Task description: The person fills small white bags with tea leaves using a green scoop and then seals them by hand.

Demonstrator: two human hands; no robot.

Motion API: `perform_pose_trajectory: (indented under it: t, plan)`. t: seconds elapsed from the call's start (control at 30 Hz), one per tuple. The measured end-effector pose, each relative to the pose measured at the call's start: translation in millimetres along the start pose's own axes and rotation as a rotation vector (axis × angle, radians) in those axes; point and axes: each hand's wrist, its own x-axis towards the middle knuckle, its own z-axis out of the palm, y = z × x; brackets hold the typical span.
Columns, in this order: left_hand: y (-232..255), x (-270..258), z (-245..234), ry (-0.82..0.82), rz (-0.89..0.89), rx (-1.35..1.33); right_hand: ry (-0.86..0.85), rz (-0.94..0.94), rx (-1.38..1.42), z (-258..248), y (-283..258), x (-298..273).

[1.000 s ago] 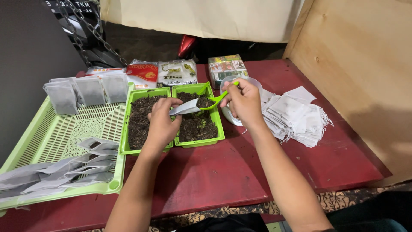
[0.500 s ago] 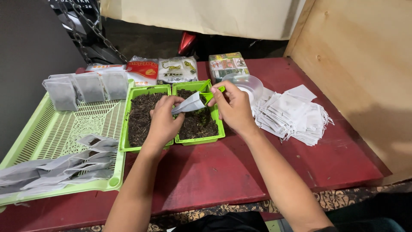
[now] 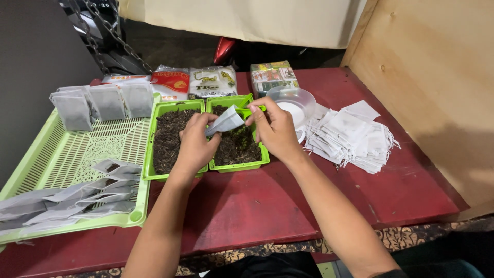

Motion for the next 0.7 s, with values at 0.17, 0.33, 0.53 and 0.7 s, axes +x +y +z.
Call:
perform_pose_trajectory:
  t: [0.17, 0.33, 0.53, 0.7]
  plan:
    - [0, 0, -1, -0.009, -0.005, 0.001, 0.027, 0.036, -0.005, 2, 3, -1]
    - [-2, 1, 1, -0.008, -0.008, -0.004, 0.099, 0.161, 0.105, 0, -1, 2]
    - [-1, 1, 0, 0.000, -0.014, 0.024, 0.171, 0.211, 0.228, 1, 2, 6]
    - [-3, 1, 1, 0.001, -0.012, 0.014, 0.246, 0.189, 0.326, -2, 23, 10]
